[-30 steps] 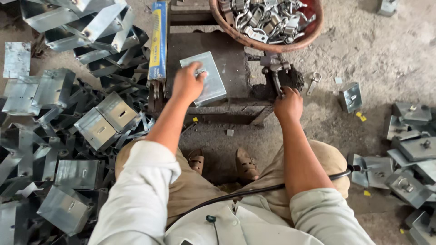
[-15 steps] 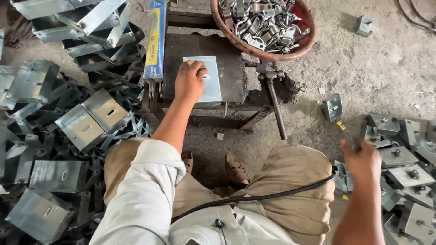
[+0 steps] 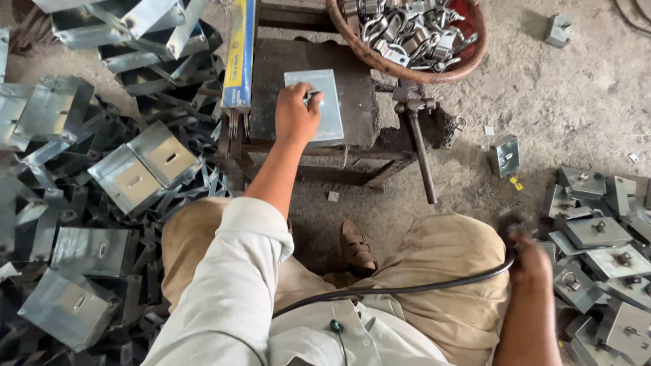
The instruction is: The person sits on the floor and welds metal hasps onto small rectangular metal boxes. They pick up a box, place a hasp on it, and use a welding torch to secure it, creating bright sparks. The person repeats this process for multiple boxes, stacking the finished ones nearby.
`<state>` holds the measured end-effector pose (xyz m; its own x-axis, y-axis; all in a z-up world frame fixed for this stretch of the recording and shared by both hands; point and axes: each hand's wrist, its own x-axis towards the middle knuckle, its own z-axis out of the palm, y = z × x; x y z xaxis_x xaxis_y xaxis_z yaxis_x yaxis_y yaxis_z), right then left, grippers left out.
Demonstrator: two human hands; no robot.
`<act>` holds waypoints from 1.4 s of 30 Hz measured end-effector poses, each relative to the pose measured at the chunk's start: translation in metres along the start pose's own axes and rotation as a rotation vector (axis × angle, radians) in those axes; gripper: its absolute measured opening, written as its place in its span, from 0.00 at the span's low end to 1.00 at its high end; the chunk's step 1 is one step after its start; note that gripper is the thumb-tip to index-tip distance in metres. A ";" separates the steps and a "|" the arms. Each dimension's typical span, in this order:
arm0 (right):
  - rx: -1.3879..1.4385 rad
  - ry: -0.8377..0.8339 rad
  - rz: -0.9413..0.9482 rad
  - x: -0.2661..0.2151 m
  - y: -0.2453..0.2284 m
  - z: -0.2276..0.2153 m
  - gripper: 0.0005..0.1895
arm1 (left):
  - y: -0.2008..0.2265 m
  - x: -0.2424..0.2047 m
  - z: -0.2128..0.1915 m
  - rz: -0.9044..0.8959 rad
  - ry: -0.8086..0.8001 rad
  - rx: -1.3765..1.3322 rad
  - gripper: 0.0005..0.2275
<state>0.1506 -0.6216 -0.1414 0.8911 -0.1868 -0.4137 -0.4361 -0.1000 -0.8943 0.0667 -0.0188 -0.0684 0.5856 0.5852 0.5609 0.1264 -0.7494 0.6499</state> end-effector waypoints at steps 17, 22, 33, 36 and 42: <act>0.487 -0.558 -0.006 -0.171 -0.172 0.281 0.31 | -0.019 0.003 0.006 -0.117 0.058 -0.118 0.02; 0.279 -0.745 -0.198 -0.174 -0.129 0.316 0.42 | -0.018 0.004 0.003 -0.015 0.099 -0.043 0.04; -0.084 -0.760 -0.650 -0.177 -0.111 0.338 0.42 | -0.014 0.005 0.001 0.017 0.113 -0.003 0.03; -0.111 -0.762 -0.665 -0.179 -0.111 0.337 0.43 | -0.013 0.005 0.001 0.006 0.113 0.004 0.03; -0.187 -0.744 -0.658 -0.185 -0.116 0.333 0.45 | -0.013 0.005 0.001 0.020 0.117 0.008 0.03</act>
<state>0.0782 -0.2497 -0.0185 0.7856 0.6115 0.0940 0.2147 -0.1269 -0.9684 0.0686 -0.0065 -0.0744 0.4904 0.6023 0.6299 0.1225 -0.7632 0.6344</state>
